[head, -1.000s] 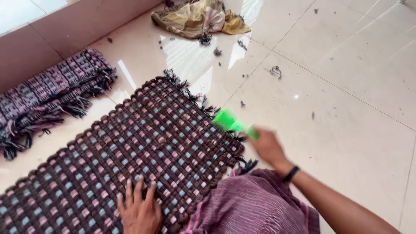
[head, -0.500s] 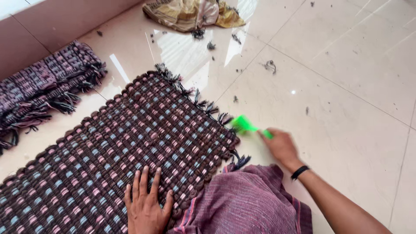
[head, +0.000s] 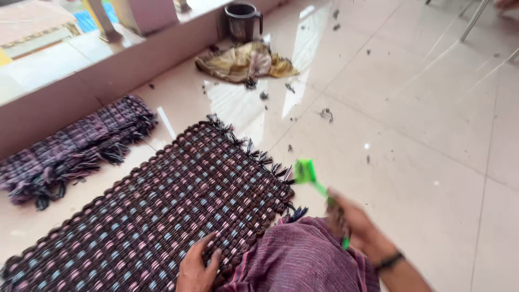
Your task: The person cleans two rugs by hand using a green brush to remove hair and debris while on a tiled floor.
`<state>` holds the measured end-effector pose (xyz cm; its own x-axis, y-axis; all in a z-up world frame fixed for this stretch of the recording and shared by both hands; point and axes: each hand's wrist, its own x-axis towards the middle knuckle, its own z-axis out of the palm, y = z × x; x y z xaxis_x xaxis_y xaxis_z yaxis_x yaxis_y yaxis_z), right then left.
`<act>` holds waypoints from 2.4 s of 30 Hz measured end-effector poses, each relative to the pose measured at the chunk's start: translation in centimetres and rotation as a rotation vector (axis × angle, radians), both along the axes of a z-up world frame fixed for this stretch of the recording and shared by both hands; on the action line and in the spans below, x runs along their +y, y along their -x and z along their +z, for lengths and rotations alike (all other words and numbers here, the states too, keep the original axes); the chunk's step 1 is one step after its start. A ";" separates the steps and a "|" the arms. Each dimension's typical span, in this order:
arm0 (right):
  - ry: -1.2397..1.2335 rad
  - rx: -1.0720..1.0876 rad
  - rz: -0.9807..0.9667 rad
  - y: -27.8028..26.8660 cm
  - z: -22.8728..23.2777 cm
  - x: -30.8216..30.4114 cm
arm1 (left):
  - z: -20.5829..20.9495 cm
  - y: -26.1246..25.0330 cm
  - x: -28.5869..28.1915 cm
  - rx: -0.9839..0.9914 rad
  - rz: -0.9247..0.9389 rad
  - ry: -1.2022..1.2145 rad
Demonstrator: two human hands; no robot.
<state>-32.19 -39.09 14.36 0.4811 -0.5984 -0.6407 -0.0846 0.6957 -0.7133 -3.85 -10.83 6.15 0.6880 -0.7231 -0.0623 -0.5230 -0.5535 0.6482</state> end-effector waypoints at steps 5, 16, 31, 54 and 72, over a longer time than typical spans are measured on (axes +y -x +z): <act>-0.489 -0.503 0.380 0.7 5.6 11.5 | 14.7 6.4 0.8 0.306 0.037 0.661; -0.206 -0.283 0.475 -2.0 9.5 19.8 | 28.7 10.9 7.6 -0.048 -0.064 0.797; -0.513 -0.675 0.610 -2.2 3.5 21.4 | 21.5 9.9 9.7 0.906 0.502 0.972; -0.249 -0.412 0.423 -5.6 1.1 21.4 | 14.3 8.5 5.9 0.638 0.461 0.873; -0.437 -0.158 -0.080 -22.2 -15.1 11.6 | 18.3 4.4 -29.4 0.721 0.059 0.483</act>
